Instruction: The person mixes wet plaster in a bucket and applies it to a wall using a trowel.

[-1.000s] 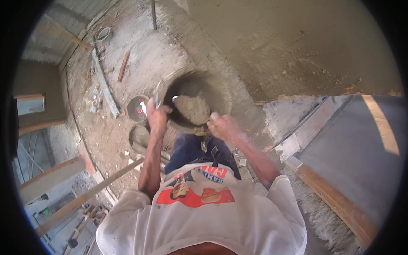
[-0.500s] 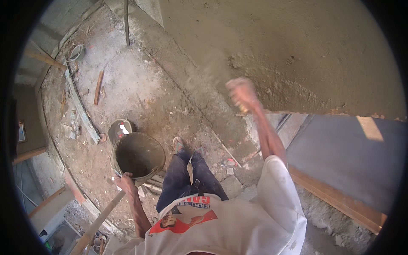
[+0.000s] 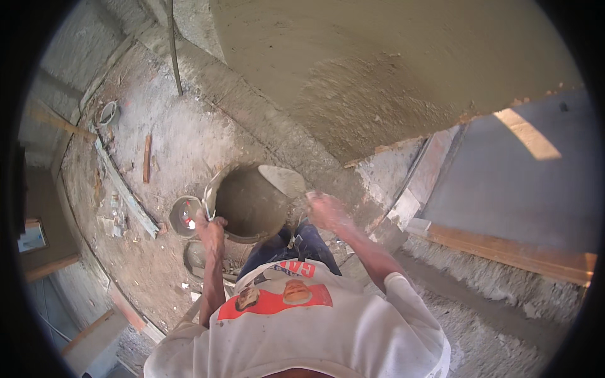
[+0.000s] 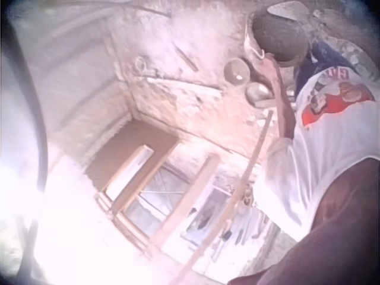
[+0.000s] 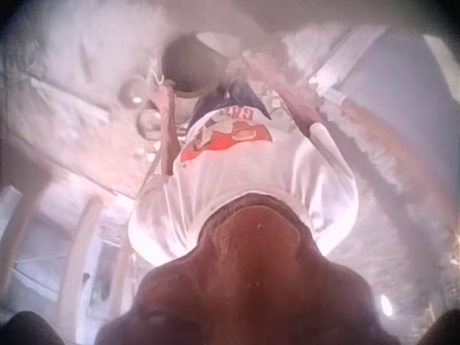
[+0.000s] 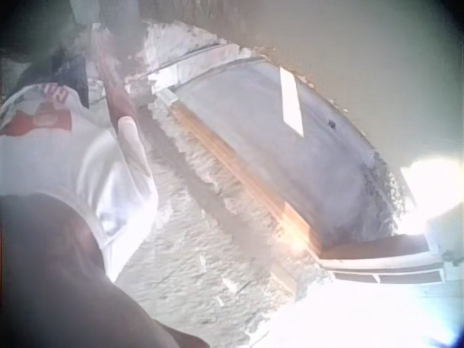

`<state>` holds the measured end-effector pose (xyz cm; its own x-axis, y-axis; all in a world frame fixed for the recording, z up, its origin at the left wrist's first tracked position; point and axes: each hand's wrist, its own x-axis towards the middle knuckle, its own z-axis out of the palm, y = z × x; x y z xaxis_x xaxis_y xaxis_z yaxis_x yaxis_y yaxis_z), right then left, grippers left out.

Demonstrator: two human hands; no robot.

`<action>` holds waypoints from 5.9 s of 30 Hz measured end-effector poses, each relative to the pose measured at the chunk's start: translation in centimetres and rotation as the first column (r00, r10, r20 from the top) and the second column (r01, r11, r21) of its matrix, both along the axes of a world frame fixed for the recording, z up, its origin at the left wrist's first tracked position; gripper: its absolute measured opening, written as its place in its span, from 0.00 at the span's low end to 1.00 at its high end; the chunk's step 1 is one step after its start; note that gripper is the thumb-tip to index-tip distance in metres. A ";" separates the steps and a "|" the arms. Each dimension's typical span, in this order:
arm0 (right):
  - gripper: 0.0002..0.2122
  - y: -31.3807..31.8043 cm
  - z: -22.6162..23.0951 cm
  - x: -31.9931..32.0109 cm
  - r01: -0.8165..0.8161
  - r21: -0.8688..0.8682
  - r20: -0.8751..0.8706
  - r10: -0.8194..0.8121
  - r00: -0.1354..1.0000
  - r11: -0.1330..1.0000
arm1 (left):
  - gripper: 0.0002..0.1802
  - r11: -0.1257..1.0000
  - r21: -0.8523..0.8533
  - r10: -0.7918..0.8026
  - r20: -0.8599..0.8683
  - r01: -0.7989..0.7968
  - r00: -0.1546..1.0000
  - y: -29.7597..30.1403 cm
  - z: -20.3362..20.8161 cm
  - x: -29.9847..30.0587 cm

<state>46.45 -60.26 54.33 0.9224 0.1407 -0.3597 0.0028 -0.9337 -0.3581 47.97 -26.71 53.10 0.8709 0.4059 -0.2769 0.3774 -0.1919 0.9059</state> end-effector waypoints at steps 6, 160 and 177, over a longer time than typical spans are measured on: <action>0.17 3.3 -0.8 2.2 -0.080 -0.270 0.054 0.098 0.994 0.960 | 0.17 0.913 0.307 -0.329 0.158 0.271 0.931 -5.5 6.0 5.6; 0.16 2.0 2.0 1.7 -0.102 0.173 -0.149 0.128 0.980 0.980 | 0.19 0.888 0.072 -0.426 0.506 0.455 0.750 -6.8 10.5 9.0; 0.19 7.0 3.3 5.3 -0.122 0.142 -0.064 0.132 0.989 0.982 | 0.14 0.993 0.000 0.113 0.313 -0.119 0.943 -0.2 6.3 3.6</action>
<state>51.71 -53.29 57.60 0.8658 0.3077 -0.3945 0.0871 -0.8692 -0.4867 51.56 -26.93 59.36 0.8591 0.5117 0.0101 0.0967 -0.1817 0.9786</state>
